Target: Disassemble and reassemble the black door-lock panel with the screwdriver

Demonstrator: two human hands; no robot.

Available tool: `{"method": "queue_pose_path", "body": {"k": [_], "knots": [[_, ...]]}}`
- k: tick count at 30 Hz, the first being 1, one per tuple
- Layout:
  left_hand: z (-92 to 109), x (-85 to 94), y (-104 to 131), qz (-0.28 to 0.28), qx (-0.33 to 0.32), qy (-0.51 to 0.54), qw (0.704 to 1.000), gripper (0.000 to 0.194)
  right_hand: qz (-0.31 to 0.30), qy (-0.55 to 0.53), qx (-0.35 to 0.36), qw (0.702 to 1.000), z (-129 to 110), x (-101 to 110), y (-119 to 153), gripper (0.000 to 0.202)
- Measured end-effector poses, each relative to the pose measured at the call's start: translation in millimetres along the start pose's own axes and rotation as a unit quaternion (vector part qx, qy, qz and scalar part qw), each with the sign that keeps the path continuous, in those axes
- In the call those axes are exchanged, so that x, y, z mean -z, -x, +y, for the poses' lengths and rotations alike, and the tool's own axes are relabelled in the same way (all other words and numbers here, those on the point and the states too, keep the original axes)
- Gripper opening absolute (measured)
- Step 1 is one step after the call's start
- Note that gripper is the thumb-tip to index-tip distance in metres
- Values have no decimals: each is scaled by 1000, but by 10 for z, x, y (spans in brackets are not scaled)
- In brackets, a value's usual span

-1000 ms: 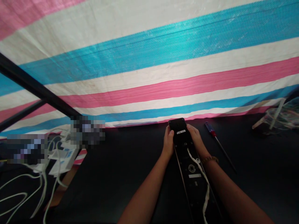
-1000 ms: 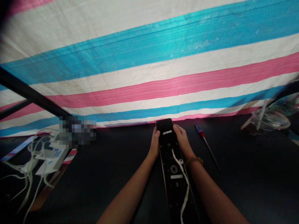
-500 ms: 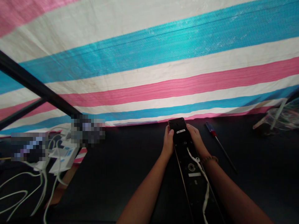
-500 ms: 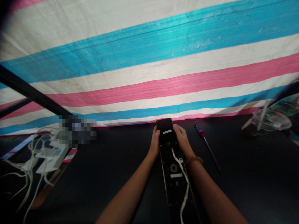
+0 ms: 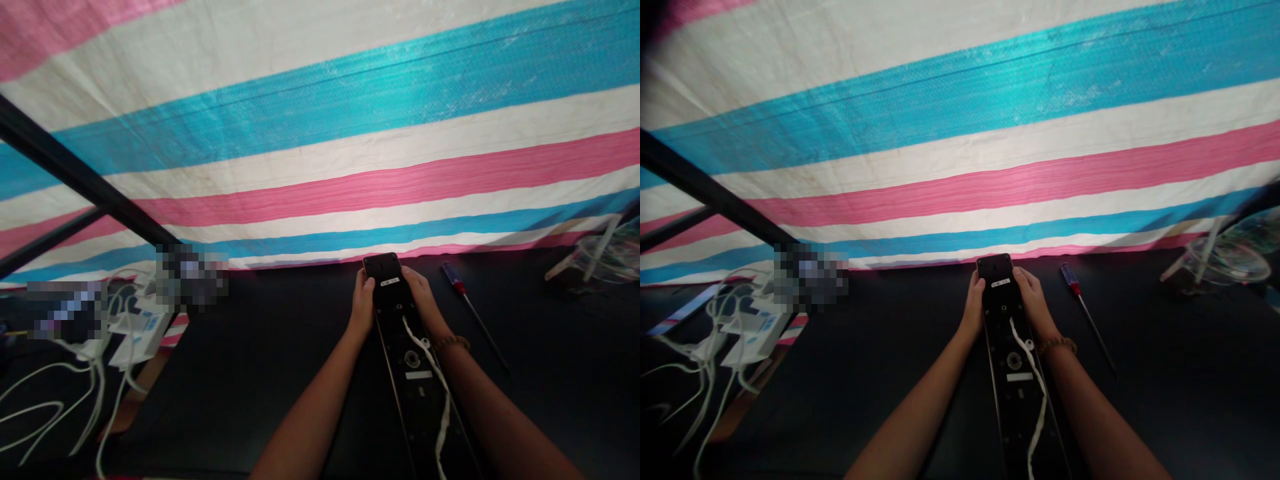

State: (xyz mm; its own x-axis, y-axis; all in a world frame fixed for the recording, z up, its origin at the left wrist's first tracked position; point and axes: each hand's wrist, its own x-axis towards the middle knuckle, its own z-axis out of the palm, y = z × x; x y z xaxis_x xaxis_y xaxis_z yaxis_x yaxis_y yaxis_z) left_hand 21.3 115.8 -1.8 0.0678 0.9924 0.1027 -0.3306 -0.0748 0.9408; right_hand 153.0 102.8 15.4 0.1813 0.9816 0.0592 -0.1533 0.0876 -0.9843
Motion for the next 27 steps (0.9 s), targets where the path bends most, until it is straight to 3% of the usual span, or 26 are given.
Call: {"method": "queue_pose_path", "body": {"k": [27], "knots": [[-91,35,-29,6,17,13,1000,37,1,-9,-2,1000,140,42,-70,42]]}}
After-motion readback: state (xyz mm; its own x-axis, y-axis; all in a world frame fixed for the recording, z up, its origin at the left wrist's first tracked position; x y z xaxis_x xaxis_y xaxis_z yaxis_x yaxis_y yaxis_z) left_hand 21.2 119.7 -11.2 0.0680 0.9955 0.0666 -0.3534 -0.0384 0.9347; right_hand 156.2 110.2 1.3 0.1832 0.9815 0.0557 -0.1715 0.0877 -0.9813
